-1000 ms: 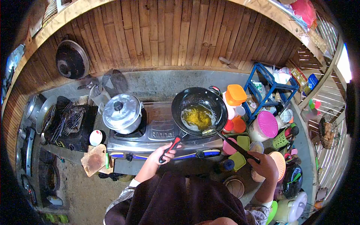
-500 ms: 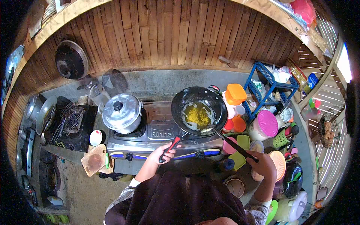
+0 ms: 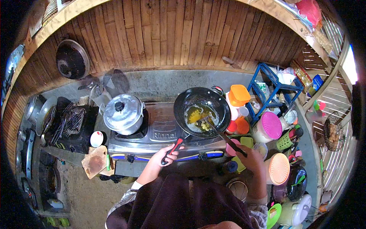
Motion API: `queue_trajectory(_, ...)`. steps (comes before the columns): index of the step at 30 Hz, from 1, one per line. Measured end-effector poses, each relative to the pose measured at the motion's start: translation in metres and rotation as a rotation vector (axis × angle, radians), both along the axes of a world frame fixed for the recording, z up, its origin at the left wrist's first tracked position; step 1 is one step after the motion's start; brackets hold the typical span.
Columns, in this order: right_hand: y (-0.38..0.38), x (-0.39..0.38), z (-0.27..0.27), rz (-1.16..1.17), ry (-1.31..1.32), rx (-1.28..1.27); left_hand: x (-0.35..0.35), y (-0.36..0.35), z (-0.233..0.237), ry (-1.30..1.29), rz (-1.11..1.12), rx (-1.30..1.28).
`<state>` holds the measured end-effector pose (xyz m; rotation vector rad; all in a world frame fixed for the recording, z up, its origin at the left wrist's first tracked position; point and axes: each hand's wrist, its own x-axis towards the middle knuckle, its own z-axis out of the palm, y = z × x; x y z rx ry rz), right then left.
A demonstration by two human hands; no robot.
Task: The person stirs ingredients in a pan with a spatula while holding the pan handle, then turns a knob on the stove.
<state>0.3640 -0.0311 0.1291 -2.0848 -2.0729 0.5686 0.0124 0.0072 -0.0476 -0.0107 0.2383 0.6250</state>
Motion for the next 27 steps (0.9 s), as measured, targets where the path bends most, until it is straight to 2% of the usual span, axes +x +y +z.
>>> queue_trajectory(1, 0.003, 0.001, -0.009, -0.001, -0.001, -0.001, 0.0, 0.0, 0.0, -0.025, -0.002, -0.009)
queue_trajectory(3, 0.016, 0.004, -0.044, 0.149, 0.193, 0.134, 0.0, 0.001, -0.001, -0.026, -0.006, -0.008)
queue_trajectory(4, 0.024, 0.005, -0.068, 0.149, 0.192, 0.133, 0.0, 0.0, -0.001, -0.025, -0.008, -0.007)
queue_trajectory(5, 0.033, 0.006, -0.096, 0.237, 0.197, 0.262, -0.001, 0.001, -0.004, -0.026, -0.007, -0.007)
queue_trajectory(6, 0.039, 0.006, -0.111, 0.325, 0.203, 0.391, -0.001, 0.002, -0.008, -0.039, -0.015, -0.017)
queue_trajectory(7, 0.04, 0.001, -0.115, 0.326, 0.204, 0.39, -0.002, 0.003, -0.011, -0.052, -0.024, -0.027)
queue_trajectory(9, 0.043, -0.019, -0.118, 0.104, 0.527, -0.034, -0.001, 0.002, -0.008, -0.038, -0.017, -0.025)
queue_trajectory(10, 0.04, -0.027, -0.114, 0.16, 0.568, 0.038, -0.001, 0.001, -0.006, -0.024, -0.012, -0.023)
queue_trajectory(14, 0.039, -0.035, -0.136, 0.156, 0.689, 0.068, 0.002, -0.002, 0.002, 0.037, 0.006, 0.004)
queue_trajectory(16, 0.033, -0.039, -0.132, -0.068, 0.964, -0.07, 0.001, -0.001, 0.0, 0.019, 0.008, 0.011)
queue_trajectory(17, 0.037, -0.029, -0.15, -0.069, 0.967, -0.073, 0.001, -0.001, -0.001, 0.023, 0.008, 0.008)
queue_trajectory(18, 0.047, -0.011, -0.181, 0.054, 0.67, 0.029, 0.0, 0.001, -0.003, 0.012, 0.01, 0.023)
queue_trajectory(19, 0.05, -0.012, -0.179, 0.172, 0.37, 0.128, -0.001, 0.002, -0.003, 0.0, 0.014, 0.038)
queue_trajectory(20, 0.041, -0.011, -0.168, -0.116, 0.735, -0.119, -0.002, 0.002, -0.002, 0.004, 0.015, 0.038)
queue_trajectory(21, 0.04, -0.009, -0.173, -0.116, 0.737, -0.12, -0.002, 0.002, -0.002, -0.028, 0.018, 0.007)
queue_trajectory(23, 0.036, -0.003, -0.195, 0.065, 0.55, -0.154, -0.001, 0.003, -0.001, -0.062, 0.018, -0.026)
queue_trajectory(24, 0.033, -0.003, -0.209, 0.061, 0.549, -0.155, -0.002, 0.004, -0.001, -0.051, 0.026, -0.023)
queue_trajectory(26, 0.029, -0.012, -0.243, -0.276, 1.177, -0.501, -0.002, 0.005, -0.006, -0.046, 0.036, -0.025)
queue_trajectory(27, 0.029, -0.019, -0.262, -0.235, 1.076, -0.526, -0.002, 0.005, -0.007, -0.046, 0.031, -0.029)
